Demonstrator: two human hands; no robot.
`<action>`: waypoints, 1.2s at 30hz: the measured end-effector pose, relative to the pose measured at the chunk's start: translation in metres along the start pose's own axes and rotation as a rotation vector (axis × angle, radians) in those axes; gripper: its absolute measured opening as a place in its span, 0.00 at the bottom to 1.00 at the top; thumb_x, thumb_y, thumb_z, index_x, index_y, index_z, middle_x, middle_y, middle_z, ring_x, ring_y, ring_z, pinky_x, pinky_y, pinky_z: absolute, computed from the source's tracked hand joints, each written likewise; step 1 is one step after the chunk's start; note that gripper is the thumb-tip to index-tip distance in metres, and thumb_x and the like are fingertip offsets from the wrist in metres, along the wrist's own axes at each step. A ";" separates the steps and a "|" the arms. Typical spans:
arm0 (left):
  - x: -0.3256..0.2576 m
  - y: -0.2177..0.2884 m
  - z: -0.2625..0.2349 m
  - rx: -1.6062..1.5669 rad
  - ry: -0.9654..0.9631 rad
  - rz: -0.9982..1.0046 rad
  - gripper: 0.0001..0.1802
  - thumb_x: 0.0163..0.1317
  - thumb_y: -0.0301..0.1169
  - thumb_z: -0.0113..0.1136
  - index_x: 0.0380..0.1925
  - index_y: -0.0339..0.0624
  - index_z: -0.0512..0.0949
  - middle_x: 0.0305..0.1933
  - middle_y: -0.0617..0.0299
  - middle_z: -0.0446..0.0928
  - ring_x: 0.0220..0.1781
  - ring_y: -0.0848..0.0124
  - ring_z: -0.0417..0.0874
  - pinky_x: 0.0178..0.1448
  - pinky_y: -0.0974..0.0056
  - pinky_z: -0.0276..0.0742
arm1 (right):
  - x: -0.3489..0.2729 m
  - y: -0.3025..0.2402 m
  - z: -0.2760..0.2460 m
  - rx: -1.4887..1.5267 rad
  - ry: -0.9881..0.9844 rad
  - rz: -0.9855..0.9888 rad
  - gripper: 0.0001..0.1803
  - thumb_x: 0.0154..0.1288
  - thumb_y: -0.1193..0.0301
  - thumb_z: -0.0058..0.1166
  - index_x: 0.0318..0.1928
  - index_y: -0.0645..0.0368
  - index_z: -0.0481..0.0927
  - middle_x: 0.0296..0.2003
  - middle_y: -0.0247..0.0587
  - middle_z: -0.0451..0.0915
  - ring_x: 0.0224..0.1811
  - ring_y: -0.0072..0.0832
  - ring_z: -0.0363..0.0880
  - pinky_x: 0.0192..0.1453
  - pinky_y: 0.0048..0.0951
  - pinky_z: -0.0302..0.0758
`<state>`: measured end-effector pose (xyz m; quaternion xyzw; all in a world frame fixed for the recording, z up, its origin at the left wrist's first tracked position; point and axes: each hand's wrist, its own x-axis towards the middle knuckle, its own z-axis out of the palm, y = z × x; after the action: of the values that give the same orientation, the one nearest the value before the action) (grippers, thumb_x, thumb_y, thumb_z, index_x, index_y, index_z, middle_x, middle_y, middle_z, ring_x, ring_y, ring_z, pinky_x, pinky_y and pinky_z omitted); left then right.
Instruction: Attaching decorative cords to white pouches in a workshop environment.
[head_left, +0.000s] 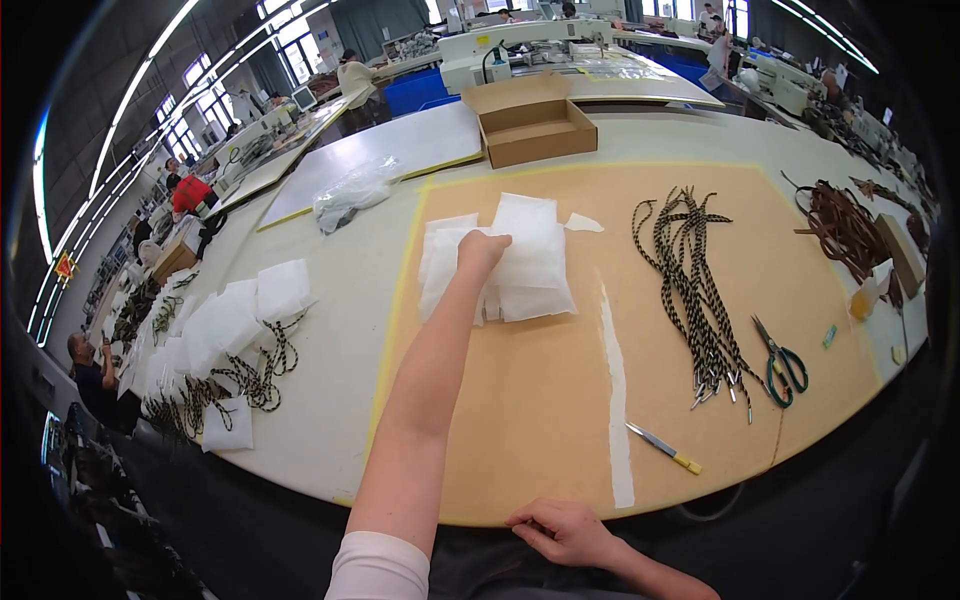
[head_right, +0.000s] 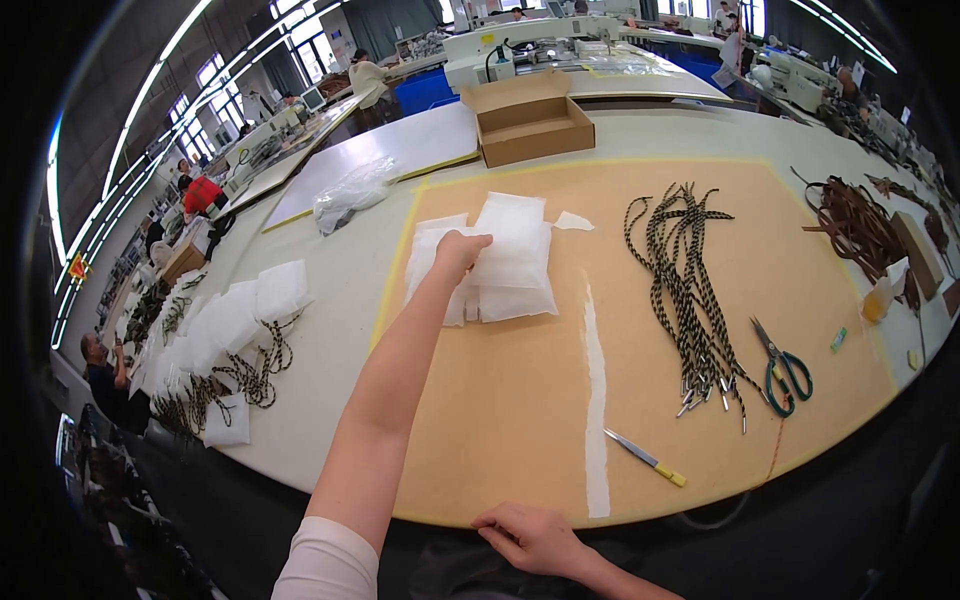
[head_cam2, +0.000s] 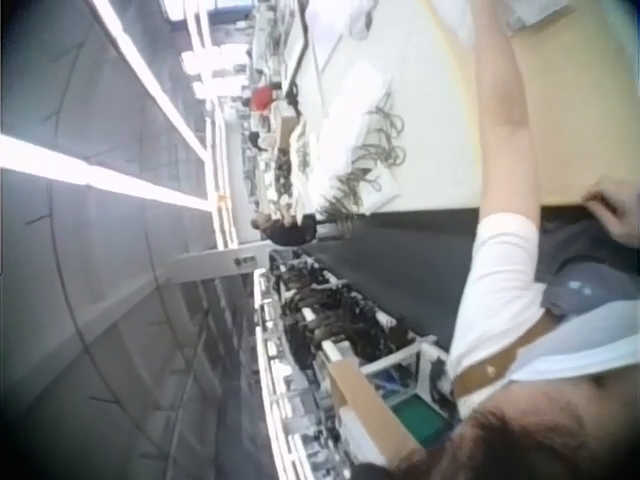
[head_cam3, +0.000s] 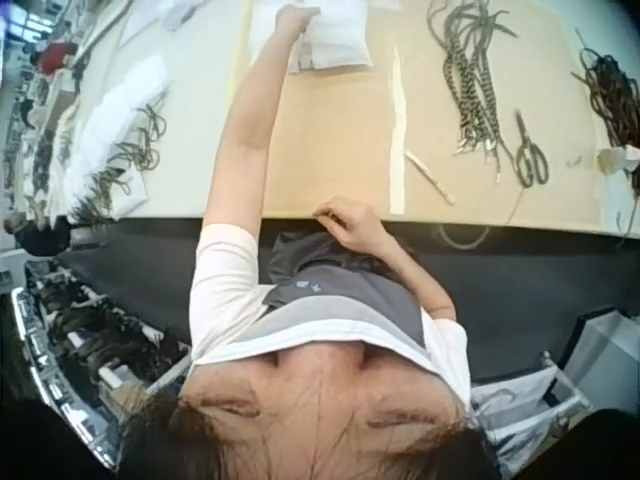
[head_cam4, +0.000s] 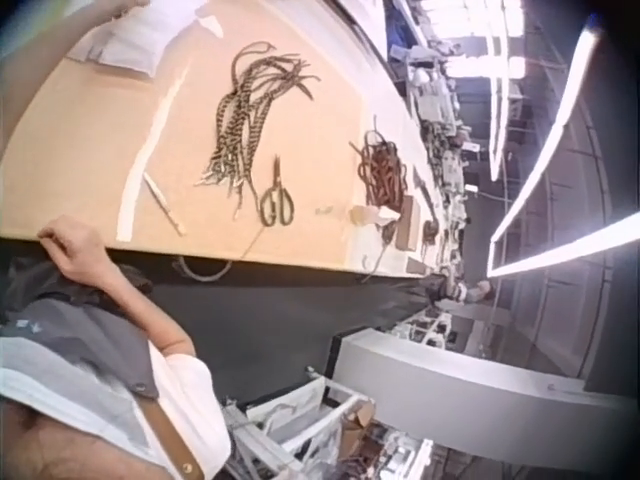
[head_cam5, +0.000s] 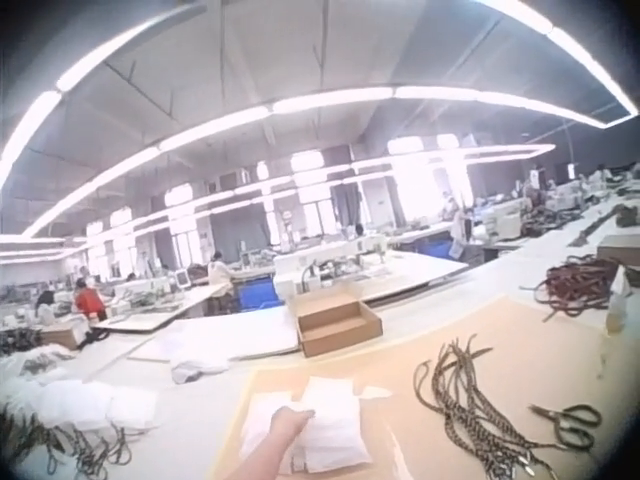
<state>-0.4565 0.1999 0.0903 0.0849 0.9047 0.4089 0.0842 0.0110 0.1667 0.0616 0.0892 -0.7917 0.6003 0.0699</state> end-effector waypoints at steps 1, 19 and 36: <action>0.005 -0.003 0.003 0.007 0.000 0.000 0.30 0.51 0.48 0.72 0.39 0.28 0.83 0.45 0.39 0.84 0.50 0.51 0.86 0.56 0.54 0.80 | 0.000 -0.001 -0.001 0.006 -0.026 0.028 0.06 0.66 0.73 0.63 0.43 0.57 0.84 0.34 0.38 0.84 0.33 0.31 0.84 0.37 0.28 0.79; -0.316 -0.090 -0.059 -1.065 -0.312 -0.120 0.18 0.69 0.26 0.61 0.54 0.34 0.67 0.51 0.52 0.79 0.51 0.67 0.84 0.54 0.58 0.83 | 0.021 0.019 -0.188 -0.253 0.506 0.340 0.09 0.70 0.71 0.58 0.45 0.63 0.85 0.28 0.32 0.84 0.28 0.15 0.80 0.33 0.21 0.76; -0.435 -0.098 -0.034 0.132 0.120 0.581 0.19 0.58 0.30 0.70 0.47 0.39 0.75 0.63 0.49 0.68 0.67 0.49 0.68 0.67 0.52 0.62 | 0.094 0.079 -0.313 -0.890 0.747 0.547 0.11 0.63 0.59 0.57 0.37 0.52 0.85 0.38 0.40 0.86 0.44 0.39 0.85 0.50 0.41 0.81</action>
<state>-0.0496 0.0143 0.0747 0.3210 0.8705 0.3607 -0.0955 -0.0972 0.4834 0.0919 -0.3686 -0.8817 0.2008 0.2156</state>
